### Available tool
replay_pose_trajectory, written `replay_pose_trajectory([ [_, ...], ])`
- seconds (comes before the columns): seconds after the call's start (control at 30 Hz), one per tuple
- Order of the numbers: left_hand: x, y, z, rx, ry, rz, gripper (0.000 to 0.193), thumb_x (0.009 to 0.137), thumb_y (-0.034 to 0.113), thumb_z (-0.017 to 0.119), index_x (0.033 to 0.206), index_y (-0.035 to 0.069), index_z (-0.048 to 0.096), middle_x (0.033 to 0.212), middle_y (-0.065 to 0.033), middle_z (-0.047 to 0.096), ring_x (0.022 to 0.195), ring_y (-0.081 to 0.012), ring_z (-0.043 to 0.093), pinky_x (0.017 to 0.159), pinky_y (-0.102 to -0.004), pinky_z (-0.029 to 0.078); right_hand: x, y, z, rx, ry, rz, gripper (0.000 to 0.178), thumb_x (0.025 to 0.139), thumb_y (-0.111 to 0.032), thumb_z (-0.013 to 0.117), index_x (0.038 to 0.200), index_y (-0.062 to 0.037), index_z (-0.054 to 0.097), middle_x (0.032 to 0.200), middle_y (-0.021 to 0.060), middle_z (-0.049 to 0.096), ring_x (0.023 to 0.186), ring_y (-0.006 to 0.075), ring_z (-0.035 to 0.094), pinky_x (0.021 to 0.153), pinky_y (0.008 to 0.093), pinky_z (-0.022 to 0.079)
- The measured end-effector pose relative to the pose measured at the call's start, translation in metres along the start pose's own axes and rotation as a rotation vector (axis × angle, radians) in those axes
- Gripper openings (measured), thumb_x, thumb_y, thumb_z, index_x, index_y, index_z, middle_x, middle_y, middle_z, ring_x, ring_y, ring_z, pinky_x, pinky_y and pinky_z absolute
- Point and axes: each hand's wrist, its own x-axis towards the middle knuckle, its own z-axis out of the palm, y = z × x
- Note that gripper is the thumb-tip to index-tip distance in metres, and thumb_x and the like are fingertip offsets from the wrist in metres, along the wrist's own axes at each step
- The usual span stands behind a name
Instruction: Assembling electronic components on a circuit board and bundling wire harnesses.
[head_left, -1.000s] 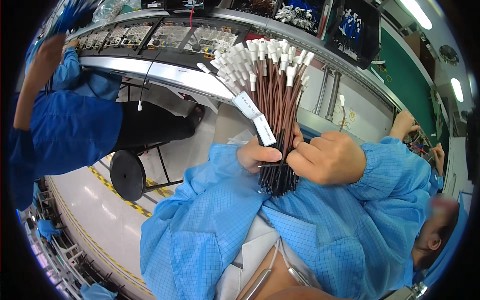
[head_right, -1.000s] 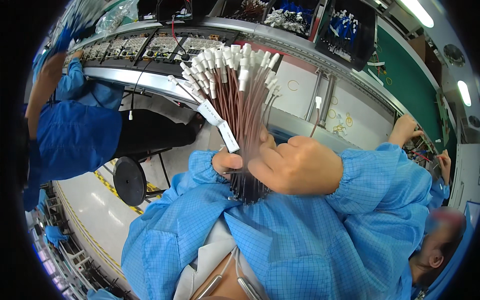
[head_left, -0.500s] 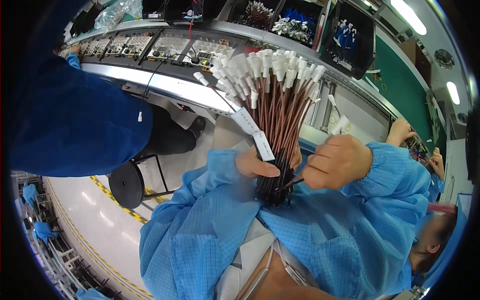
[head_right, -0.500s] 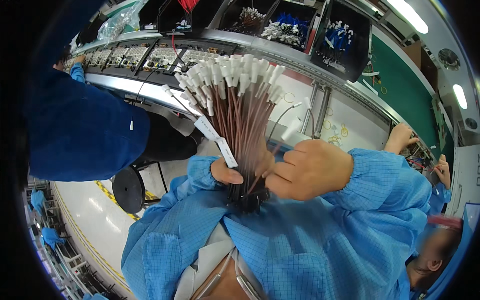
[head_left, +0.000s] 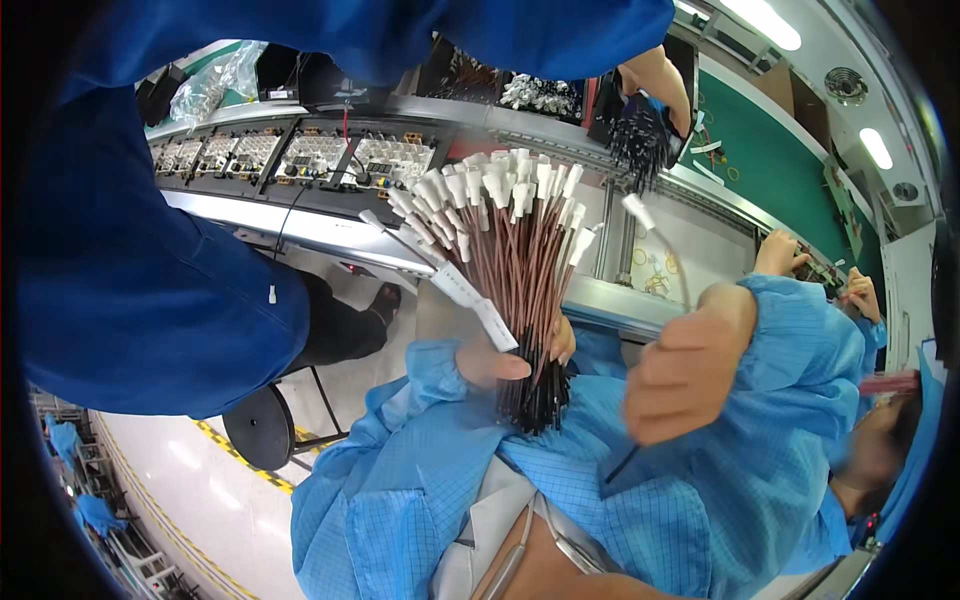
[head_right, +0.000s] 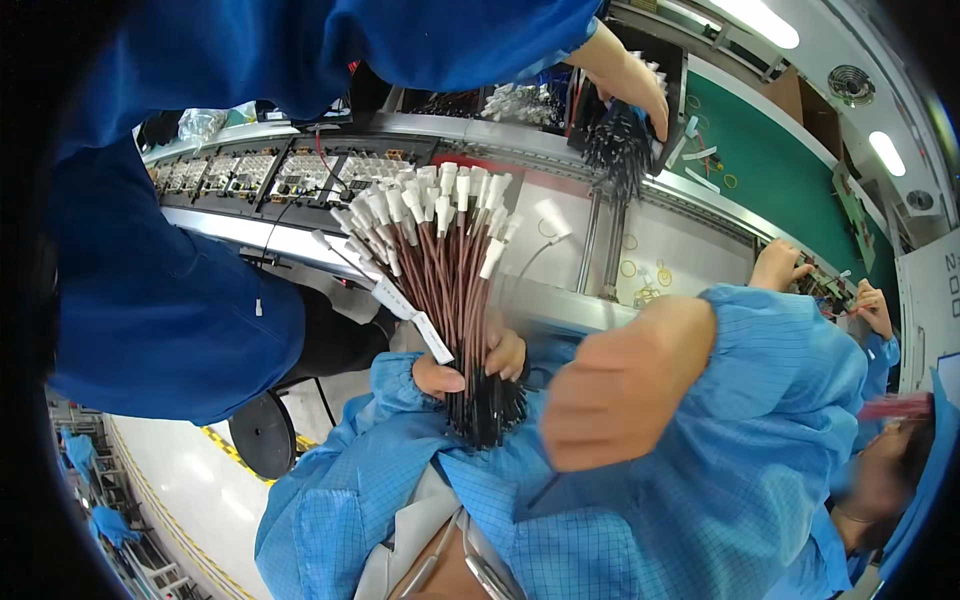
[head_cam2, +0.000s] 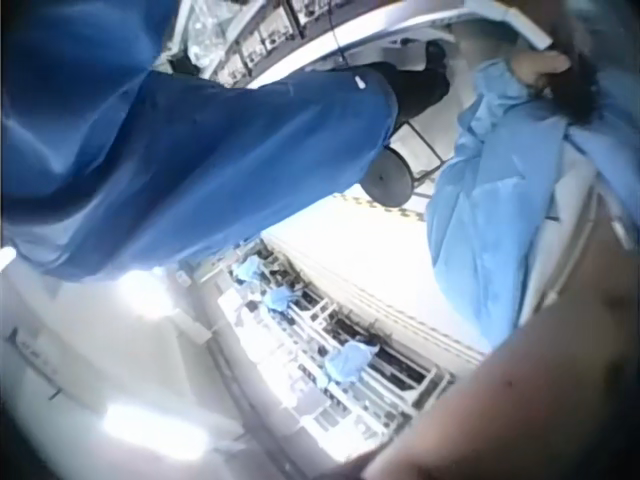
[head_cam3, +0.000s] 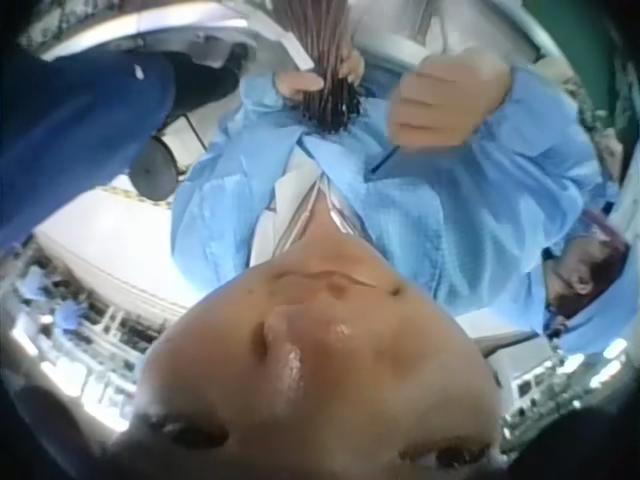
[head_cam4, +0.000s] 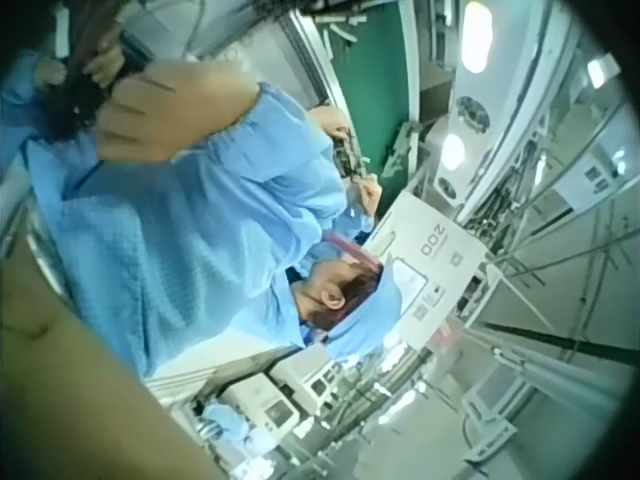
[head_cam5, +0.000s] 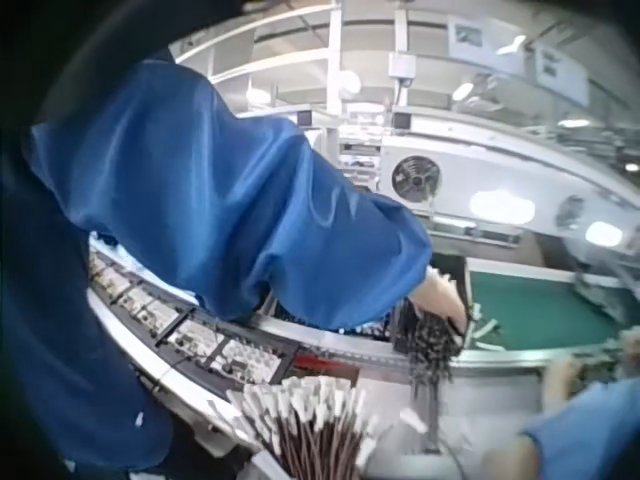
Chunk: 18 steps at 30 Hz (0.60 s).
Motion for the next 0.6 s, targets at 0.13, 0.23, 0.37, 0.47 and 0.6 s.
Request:
replay_pose_trajectory([
  [0.13, 0.006, 0.008, -0.003, 0.084, -0.017, -0.085, 0.048, 0.074, 0.026, 0.067, 0.11, 0.002, 0.044, 0.084, -0.0071, 0.053, 0.086, -0.0221, 0.053, 0.078, -0.0338, 0.043, 0.017, 0.009, 0.038, -0.001, 0.027, -0.059, 0.012, 0.079, -0.018, 0.05, 0.085, -0.0087, 0.055, 0.091, 0.0061, 0.055, 0.085, 0.0164, 0.054, 0.063, 0.0259, 0.04],
  [0.23, 0.012, 0.01, -0.002, 0.013, 0.044, -0.048, 0.046, 0.076, 0.026, 0.064, 0.111, 0.003, 0.044, 0.087, -0.0072, 0.053, 0.087, -0.0214, 0.053, 0.078, -0.0333, 0.044, 0.011, 0.007, 0.07, 0.359, -0.015, 0.058, 0.019, 0.083, -0.014, 0.048, 0.098, -0.0039, 0.055, 0.115, 0.0122, 0.053, 0.105, 0.0244, 0.051, 0.085, 0.0343, 0.042],
  [0.37, 0.017, 0.015, 0.001, -0.053, 0.103, -0.03, 0.043, 0.079, 0.025, 0.06, 0.113, 0.004, 0.045, 0.092, -0.0072, 0.054, 0.089, -0.0204, 0.054, 0.078, -0.0327, 0.045, 0.011, 0.008, 0.073, 0.216, -0.003, 0.005, 0.025, 0.086, -0.014, 0.045, 0.106, -0.0091, 0.058, 0.113, 0.0053, 0.057, 0.103, 0.0204, 0.053, 0.094, 0.0327, 0.038],
  [0.47, 0.028, 0.024, -0.001, -0.097, 0.11, -0.002, 0.041, 0.081, 0.025, 0.057, 0.114, 0.005, 0.045, 0.095, -0.0073, 0.054, 0.09, -0.0197, 0.055, 0.078, -0.0322, 0.045, 0.01, 0.008, 0.078, 0.258, 0.076, 0.021, 0.025, 0.085, -0.011, 0.045, 0.106, -0.0094, 0.059, 0.112, 0.0069, 0.057, 0.102, 0.0211, 0.054, 0.092, 0.0319, 0.039],
  [0.6, 0.047, 0.044, 0.0, -0.15, 0.087, 0.051, 0.038, 0.083, 0.025, 0.052, 0.116, 0.007, 0.045, 0.099, -0.0074, 0.054, 0.092, -0.0187, 0.055, 0.078, -0.0316, 0.046, 0.009, 0.0, 0.079, 0.354, 0.116, 0.101, 0.028, 0.088, -0.025, 0.046, 0.103, -0.0045, 0.057, 0.114, 0.0121, 0.055, 0.101, 0.0251, 0.053, 0.089, 0.0355, 0.041],
])
